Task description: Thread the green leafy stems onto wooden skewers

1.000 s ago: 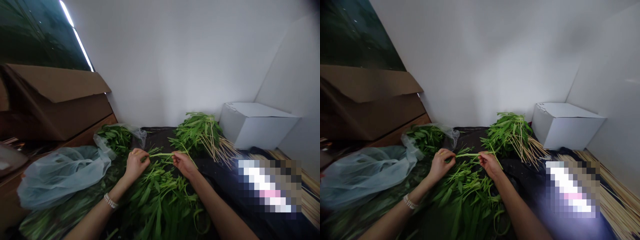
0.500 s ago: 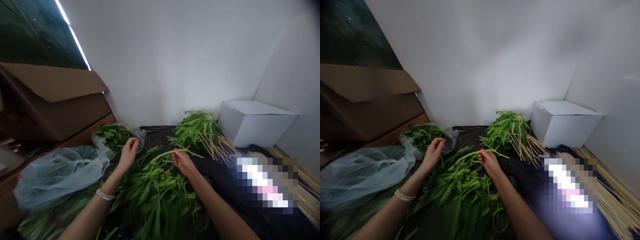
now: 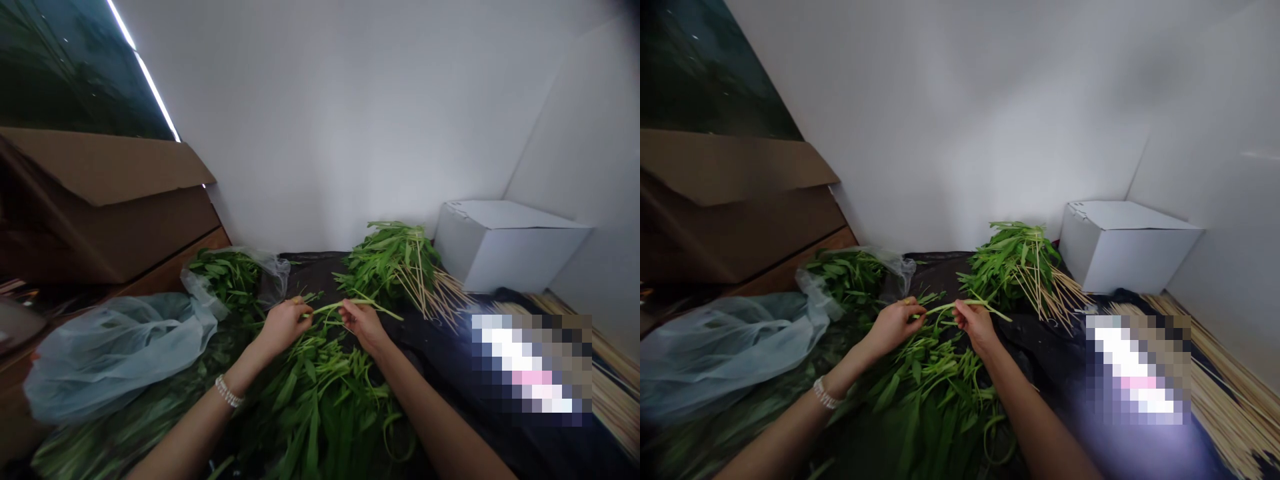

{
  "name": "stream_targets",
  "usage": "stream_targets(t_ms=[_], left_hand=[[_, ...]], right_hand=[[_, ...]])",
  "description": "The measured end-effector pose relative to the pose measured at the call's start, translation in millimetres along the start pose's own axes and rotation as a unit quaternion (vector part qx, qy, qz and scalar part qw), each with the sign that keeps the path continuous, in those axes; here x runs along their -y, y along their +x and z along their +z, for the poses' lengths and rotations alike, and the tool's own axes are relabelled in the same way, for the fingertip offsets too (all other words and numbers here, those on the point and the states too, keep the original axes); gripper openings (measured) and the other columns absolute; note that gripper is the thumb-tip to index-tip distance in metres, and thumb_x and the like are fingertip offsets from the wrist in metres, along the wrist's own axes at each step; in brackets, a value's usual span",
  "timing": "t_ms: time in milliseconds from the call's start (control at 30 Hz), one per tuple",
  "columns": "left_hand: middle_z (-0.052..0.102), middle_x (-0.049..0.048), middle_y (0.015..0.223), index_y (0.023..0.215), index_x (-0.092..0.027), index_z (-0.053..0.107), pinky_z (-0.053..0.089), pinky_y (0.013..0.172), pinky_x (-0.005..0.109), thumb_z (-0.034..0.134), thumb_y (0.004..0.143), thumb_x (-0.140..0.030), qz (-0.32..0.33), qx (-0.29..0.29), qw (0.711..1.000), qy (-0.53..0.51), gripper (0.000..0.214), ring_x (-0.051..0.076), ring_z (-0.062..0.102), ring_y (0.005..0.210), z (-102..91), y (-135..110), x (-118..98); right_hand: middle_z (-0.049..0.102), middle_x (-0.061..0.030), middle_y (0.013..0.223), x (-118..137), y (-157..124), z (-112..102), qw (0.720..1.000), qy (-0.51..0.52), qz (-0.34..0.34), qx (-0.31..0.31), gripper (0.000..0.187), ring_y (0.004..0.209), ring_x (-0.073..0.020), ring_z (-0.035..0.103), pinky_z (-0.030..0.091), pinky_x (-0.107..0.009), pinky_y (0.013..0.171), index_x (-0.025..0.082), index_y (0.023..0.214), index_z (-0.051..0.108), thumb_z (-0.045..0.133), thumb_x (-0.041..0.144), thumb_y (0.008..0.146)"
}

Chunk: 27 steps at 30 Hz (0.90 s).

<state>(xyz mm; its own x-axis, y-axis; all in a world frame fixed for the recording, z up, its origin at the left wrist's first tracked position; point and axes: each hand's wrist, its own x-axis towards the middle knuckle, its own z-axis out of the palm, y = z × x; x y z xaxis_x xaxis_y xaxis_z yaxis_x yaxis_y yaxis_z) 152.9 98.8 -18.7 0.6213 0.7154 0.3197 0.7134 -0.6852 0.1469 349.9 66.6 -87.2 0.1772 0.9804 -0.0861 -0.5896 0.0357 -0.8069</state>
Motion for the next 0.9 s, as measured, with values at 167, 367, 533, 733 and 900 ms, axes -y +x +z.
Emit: stream_targets(t_ms=[167,367,533,733,900], left_hand=[[0.063,0.0031,0.076,0.072,-0.020,0.069,0.039,0.070,0.027,0.051,0.078,-0.019,-0.017,-0.033,0.999,0.001,0.019,0.018,0.059,0.076,2.7,0.4,0.8],[0.052,-0.0022,0.059,0.055,-0.019,0.057,0.035,0.059,0.025,0.052,0.066,-0.025,-0.199,-0.115,0.924,-0.305,0.013,0.014,0.048,0.060,10.2,10.4,24.6],[0.042,-0.0046,0.053,0.059,-0.021,0.048,0.029,0.048,0.024,0.039,0.073,-0.033,-0.259,-0.167,0.883,-0.354,0.020,0.013,0.038,0.050,-2.9,11.2,57.3],[0.064,0.0023,0.078,0.069,-0.021,0.052,0.043,0.072,0.027,0.040,0.082,-0.038,-0.183,-0.144,0.891,-0.389,0.025,0.018,0.057,0.082,-23.4,8.5,58.2],[0.047,-0.0052,0.055,0.077,-0.020,0.054,0.040,0.057,0.025,0.041,0.086,-0.044,-0.153,-0.112,0.909,-0.372,0.029,0.013,0.046,0.054,-32.9,22.2,37.0]], right_hand=[[0.066,0.0005,0.065,-1.3,-2.7,1.6,1.000,0.011,-0.005,-0.004,0.038,0.054,-0.0075,0.053,0.038,-0.019,0.048,0.018,0.079,0.072,0.086,0.042,0.053],[0.068,-0.0021,0.067,-4.7,-1.8,2.2,1.000,0.023,-0.005,-0.004,0.039,0.055,-0.0084,0.054,0.039,-0.019,0.048,0.017,0.078,0.073,0.087,0.040,0.051],[0.065,0.0010,0.064,1.8,6.0,-7.8,0.999,0.043,-0.008,-0.028,0.040,0.053,-0.0067,0.052,0.039,-0.018,0.046,0.019,0.076,0.071,0.087,0.042,0.048],[0.064,0.0000,0.061,-3.0,6.1,-6.2,0.999,0.016,0.000,-0.030,0.040,0.051,-0.0073,0.051,0.038,-0.019,0.046,0.016,0.071,0.069,0.086,0.046,0.050],[0.064,0.0000,0.061,-5.7,3.3,-2.0,1.000,-0.013,-0.015,-0.022,0.040,0.051,-0.0081,0.051,0.037,-0.020,0.047,0.017,0.072,0.068,0.085,0.046,0.051]])
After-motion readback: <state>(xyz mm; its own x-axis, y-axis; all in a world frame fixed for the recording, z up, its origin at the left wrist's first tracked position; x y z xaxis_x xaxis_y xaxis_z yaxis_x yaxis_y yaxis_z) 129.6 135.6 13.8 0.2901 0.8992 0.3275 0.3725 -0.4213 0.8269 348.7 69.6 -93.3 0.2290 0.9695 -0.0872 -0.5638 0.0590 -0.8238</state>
